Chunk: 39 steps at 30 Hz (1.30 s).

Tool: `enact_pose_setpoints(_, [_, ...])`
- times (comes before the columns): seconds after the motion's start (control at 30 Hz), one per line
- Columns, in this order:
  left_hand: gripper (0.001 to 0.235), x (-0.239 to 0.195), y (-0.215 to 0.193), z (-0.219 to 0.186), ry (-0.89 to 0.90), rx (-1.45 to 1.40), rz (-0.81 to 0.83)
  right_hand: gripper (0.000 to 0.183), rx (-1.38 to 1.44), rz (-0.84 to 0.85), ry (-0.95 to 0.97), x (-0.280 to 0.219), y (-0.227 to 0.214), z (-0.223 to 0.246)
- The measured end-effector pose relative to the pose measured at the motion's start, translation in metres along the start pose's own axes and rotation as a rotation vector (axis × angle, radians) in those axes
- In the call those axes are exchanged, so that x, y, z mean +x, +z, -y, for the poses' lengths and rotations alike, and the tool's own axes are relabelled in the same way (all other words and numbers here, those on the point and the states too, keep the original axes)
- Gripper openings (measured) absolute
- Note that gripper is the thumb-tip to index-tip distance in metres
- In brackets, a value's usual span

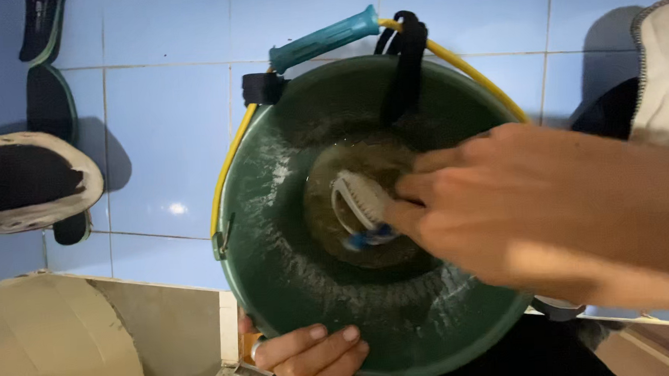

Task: The person scrubs a black shoe with a blue toothbrush, repeatedly dipping the brush into a green bucket of soapy water to clean the shoe's surface and eyelets.

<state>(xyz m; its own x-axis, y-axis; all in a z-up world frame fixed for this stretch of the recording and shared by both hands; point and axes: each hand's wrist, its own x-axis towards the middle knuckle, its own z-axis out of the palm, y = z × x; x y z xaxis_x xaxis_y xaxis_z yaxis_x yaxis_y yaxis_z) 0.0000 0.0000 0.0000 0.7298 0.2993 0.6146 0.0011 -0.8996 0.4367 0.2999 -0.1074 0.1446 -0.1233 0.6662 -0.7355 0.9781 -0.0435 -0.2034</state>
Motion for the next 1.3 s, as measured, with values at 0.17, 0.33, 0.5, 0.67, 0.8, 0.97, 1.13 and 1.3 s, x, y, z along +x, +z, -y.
enact_pose_setpoints(0.17, [0.072,-0.053,0.007,0.01,-0.148,0.007,-0.016,0.042,-0.421,-0.611,0.172,0.003,0.023,0.006])
enact_pose_setpoints(0.33, [0.036,0.001,-0.01,0.002,-0.013,0.01,0.073,0.021,-0.534,-0.484,0.267,0.019,0.035,0.014])
enact_pose_setpoints(0.5, [0.044,-0.003,0.009,-0.009,-0.081,0.018,-0.069,0.023,-0.328,-0.219,0.196,0.009,0.032,0.016])
enact_pose_setpoints(0.67, [0.044,0.002,0.009,0.0,0.005,0.028,-0.082,0.014,-0.045,-0.115,-0.037,0.014,0.034,0.005])
enact_pose_setpoints(0.8, [0.046,0.019,0.012,-0.021,-0.091,-0.01,-0.119,0.022,-0.013,-0.282,-0.083,-0.006,0.023,0.003])
enact_pose_setpoints(0.97, [0.047,0.027,0.021,-0.02,-0.074,-0.013,-0.232,0.022,0.047,-0.638,-0.089,-0.023,0.018,0.006])
enact_pose_setpoints(1.13, [0.052,0.025,0.026,-0.016,-0.035,-0.033,-0.292,0.048,-0.19,-0.661,-0.064,-0.014,0.039,0.013])
enact_pose_setpoints(1.3, [0.05,0.031,0.029,-0.023,-0.072,-0.055,-0.295,0.022,-0.089,-0.791,-0.058,-0.029,0.026,0.012])
